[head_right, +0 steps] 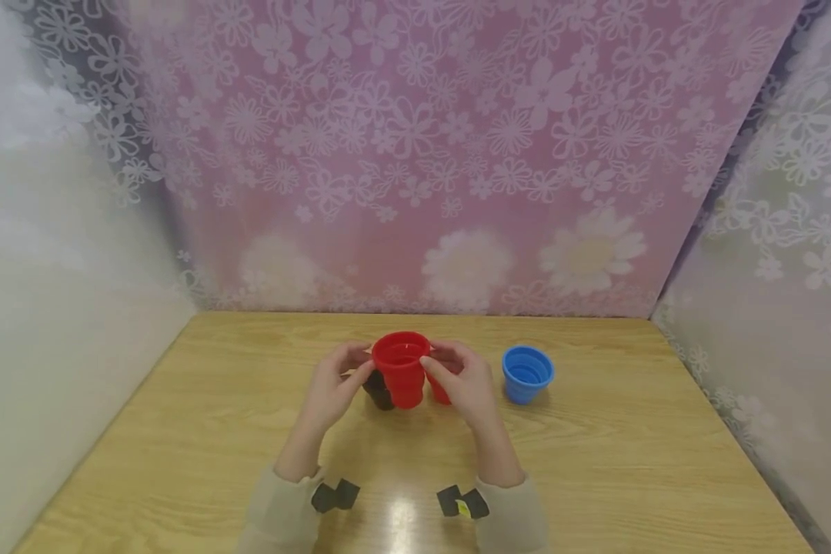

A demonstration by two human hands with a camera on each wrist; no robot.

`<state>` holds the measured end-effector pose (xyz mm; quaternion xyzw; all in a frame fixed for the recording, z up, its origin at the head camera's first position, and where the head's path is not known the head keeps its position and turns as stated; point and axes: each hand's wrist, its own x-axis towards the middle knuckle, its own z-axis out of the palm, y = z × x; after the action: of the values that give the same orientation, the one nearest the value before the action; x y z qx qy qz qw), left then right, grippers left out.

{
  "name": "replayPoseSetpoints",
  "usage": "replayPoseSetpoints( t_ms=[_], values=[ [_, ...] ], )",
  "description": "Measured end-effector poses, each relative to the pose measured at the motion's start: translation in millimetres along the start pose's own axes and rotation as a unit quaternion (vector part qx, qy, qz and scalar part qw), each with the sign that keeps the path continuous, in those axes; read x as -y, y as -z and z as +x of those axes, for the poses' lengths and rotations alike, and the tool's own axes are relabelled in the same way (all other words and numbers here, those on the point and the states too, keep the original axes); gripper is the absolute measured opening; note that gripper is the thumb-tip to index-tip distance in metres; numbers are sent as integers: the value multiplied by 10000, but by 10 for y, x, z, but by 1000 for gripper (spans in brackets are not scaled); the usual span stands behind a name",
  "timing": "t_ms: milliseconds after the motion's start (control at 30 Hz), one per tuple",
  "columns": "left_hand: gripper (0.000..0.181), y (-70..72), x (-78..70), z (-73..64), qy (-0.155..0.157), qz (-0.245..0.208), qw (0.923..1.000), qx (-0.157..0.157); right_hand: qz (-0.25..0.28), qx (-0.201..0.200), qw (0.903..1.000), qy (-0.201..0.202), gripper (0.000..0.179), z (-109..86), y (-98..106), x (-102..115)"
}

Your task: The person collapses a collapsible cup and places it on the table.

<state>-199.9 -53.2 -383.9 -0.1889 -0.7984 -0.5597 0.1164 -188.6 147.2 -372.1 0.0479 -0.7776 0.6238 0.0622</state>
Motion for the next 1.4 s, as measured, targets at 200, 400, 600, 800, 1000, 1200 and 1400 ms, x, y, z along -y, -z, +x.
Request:
replayPoseSetpoints(
  t_ms=[200, 400, 600, 800, 1000, 1200, 1400],
  values=[
    [27, -20, -16, -37, -218, 61, 9997, 35, 127, -32, 9996, 230, 40, -28, 7, -10],
    [22, 3, -281, -97, -339, -23, 9994, -19, 208, -27, 9993, 299, 41, -74, 28, 11],
    [20, -35, -141, -71, -286, 21, 9995, -96, 220, -24, 9993, 293, 35, -76, 22, 20],
    [23, -54, 29, -31, -333, -4, 9993, -193, 75, -51, 9996, 270, 27, -49, -7, -2],
    [21, -66, 64, -17, -669, 410, 9959, -453, 277, -53, 9994, 223, 23, -28, -33, -14],
    [16, -128, 62, -20, -527, -554, 9970, -133, 405, 4, 9991, 155, 19, -51, -15, -7],
    [16, -142, 43, -22, 67, -1441, 9894, 149, 425, 45, 9990, 133, 17, -46, -13, 10]
  ],
)
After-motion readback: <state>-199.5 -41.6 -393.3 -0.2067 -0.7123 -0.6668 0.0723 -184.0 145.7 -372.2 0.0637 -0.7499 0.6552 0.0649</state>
